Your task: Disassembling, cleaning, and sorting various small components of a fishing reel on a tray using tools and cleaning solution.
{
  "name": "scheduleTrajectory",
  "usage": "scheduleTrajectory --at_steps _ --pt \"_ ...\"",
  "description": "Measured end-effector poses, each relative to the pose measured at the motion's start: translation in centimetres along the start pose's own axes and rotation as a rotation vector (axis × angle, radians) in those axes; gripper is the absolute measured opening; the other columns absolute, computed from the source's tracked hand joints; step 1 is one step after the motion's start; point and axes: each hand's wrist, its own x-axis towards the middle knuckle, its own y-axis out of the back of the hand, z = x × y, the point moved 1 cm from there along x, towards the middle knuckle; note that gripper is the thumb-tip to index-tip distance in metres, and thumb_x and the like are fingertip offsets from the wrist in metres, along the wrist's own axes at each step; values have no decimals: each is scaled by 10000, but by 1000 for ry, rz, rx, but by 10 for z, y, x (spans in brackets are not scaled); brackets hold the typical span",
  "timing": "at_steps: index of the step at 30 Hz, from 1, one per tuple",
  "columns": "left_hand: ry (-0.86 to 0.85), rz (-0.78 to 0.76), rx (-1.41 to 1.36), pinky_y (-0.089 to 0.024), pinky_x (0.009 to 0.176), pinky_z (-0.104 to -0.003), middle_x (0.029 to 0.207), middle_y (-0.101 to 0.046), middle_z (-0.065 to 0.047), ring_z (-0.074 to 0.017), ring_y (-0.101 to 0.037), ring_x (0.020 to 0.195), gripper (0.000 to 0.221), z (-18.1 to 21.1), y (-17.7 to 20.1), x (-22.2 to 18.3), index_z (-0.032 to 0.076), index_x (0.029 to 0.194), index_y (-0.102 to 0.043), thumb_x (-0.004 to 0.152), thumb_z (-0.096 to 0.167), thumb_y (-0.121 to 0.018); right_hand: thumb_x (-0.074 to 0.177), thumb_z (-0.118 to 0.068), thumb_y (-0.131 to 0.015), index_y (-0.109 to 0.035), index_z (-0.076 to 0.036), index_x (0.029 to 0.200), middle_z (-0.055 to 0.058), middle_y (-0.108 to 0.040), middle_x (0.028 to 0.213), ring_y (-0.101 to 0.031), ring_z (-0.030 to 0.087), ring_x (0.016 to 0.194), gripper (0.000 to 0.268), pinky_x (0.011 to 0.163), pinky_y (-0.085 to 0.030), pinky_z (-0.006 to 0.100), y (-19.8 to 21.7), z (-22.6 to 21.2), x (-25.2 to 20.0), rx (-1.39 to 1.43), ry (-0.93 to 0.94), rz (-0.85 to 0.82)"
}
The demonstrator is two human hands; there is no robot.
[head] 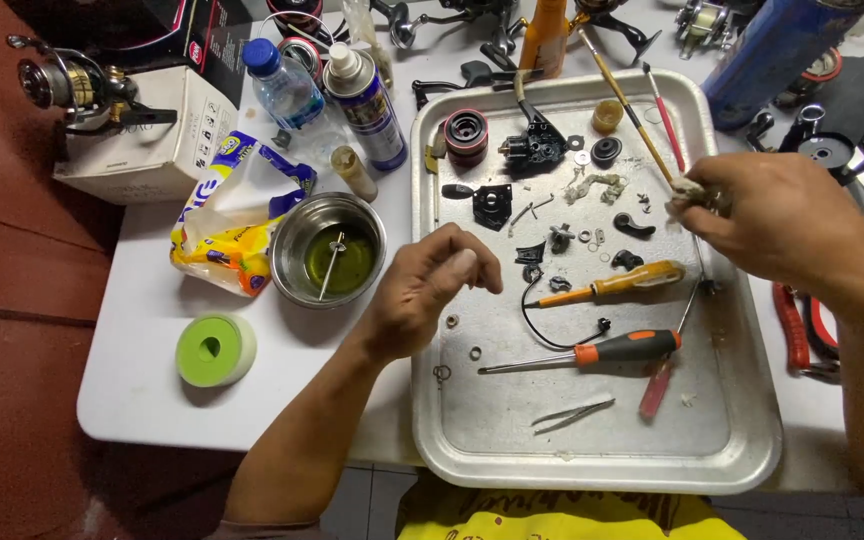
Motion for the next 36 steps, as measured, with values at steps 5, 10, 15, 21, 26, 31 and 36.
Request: scheduleTrajectory --at_steps 5,10,15,21,26,31,36 --pt "-226 110 473 -489 755 -280 861 -607 -77 -179 -594 811 202 39 33 -6 44 885 -569 945 188 -441 822 -412 -559 -582 -169 1174 51 -621 1156 -593 270 1036 428 819 -485 417 -16 11 6 -111 -11 -120" --pt "-187 300 969 -404 820 -354 919 -643 -89 -236 -594 886 91 44 68 -24 28 901 -604 876 115 -596 808 -421 -592 -627 -240 1128 3 -616 1132 -607 197 969 370 772 -495 386 -24 21 -4 -22 2 -33" --pt "80 291 1272 -424 815 -401 988 -585 -62 -286 -472 947 175 9 91 -42 98 992 -679 835 161 -632 789 -456 -585 -662 -243 1059 -1 -616 1107 -606 189 926 352 834 -470 371 -44 40 -4 2 70 54" --pt "89 271 1361 -418 808 -424 1017 -585 -40 -298 -441 969 175 -5 98 -40 130 947 -704 796 216 -685 780 -474 -567 -647 -248 1084 -17 -604 1171 -578 189 1066 387 865 -484 382 -41 30 -5 -12 97 54" --pt "130 277 1368 -417 822 -420 1060 -571 -73 -298 -454 981 275 0 103 -45 101 1033 -671 790 226 -696 767 -441 -599 -652 -214 1085 22 -621 1139 -593 194 1030 394 854 -504 368 -50 38 -2 -34 195 148" --pt "185 331 1383 -422 719 -412 940 -591 -61 -288 -481 881 234 4 109 -52 104 981 -676 793 242 -700 764 -340 -656 -685 -153 1034 49 -643 1073 -611 206 979 330 845 -485 358 -47 37 -6 51 318 291" --pt "370 512 1481 -422 752 -456 990 -578 -122 -346 -515 919 287 1 119 -58 100 1057 -624 824 264 -663 757 -325 -658 -677 -136 1030 72 -650 1075 -612 206 990 333 838 -509 353 -46 34 -7 25 350 292"
